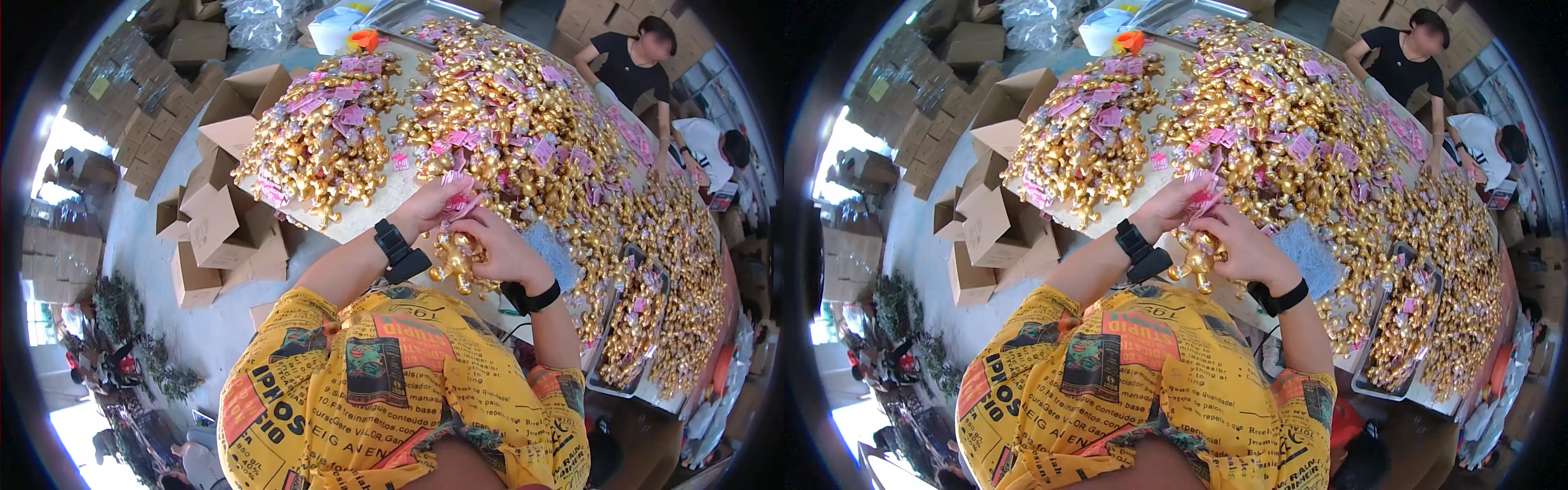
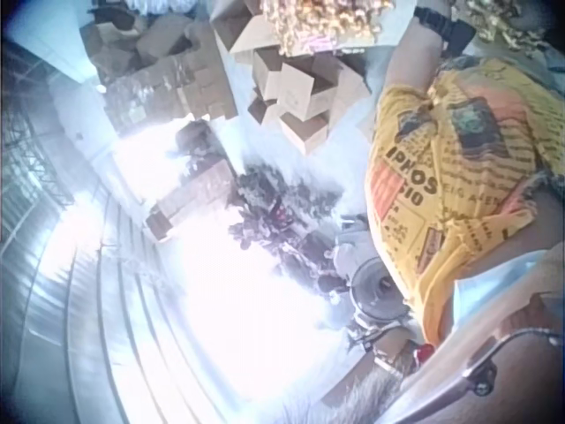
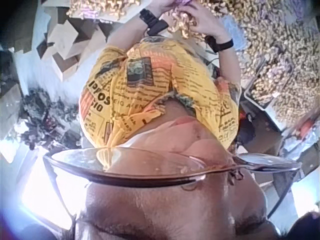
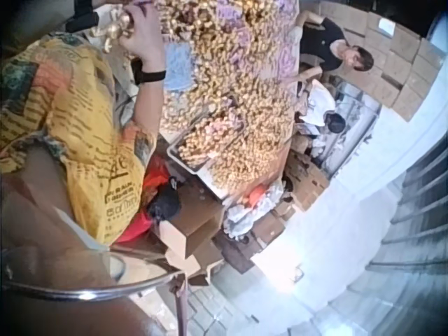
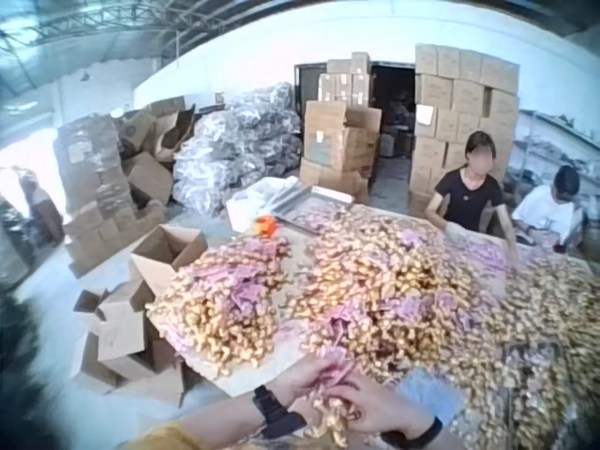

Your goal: Attaching gold-colored heart-shaped items to pink paper cards and sorting them into piles.

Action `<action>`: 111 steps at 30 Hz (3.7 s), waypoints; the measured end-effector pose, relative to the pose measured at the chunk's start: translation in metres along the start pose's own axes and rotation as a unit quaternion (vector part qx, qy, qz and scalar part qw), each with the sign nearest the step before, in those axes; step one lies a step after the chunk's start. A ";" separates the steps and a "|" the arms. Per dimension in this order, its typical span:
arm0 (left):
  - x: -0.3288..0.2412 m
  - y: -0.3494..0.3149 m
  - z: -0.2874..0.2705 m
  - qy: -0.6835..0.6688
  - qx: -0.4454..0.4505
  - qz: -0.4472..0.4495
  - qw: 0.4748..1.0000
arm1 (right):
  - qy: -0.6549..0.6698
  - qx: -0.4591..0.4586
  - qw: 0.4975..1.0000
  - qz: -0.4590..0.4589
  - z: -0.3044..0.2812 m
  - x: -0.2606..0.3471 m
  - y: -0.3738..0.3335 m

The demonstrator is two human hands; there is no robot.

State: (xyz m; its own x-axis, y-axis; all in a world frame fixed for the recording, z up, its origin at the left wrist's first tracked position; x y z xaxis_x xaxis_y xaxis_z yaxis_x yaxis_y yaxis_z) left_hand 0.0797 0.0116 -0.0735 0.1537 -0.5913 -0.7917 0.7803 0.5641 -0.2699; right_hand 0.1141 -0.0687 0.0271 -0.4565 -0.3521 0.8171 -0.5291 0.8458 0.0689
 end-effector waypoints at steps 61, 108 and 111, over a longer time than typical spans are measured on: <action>-0.085 -0.002 0.016 0.217 0.001 0.216 0.952 | -0.278 -0.366 0.886 -0.061 -0.048 0.025 0.047; -0.091 -0.067 -0.056 0.305 -0.110 0.152 0.934 | -0.044 -0.258 0.965 -0.028 -0.101 -0.011 0.117; -0.090 -0.063 -0.064 0.367 -0.143 0.174 0.903 | -0.167 -0.215 0.960 -0.066 -0.035 0.044 0.118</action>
State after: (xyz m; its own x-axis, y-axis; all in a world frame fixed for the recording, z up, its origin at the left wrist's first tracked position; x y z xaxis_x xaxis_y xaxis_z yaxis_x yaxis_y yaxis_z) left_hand -0.0223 0.0662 -0.0200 -0.1644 0.1319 -0.9775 0.5581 0.8296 0.0181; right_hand 0.0562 0.0295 0.0914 -0.6474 -0.5161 0.5609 -0.2876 0.8469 0.4473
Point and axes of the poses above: each hand's wrist, its own y-axis towards the middle knuckle, its own z-axis out of the palm, x = y × z, the point moved 9 cm from there along y, towards the middle knuckle, and after that the axes turned 7 degrees about y, right-handed, at the moved point
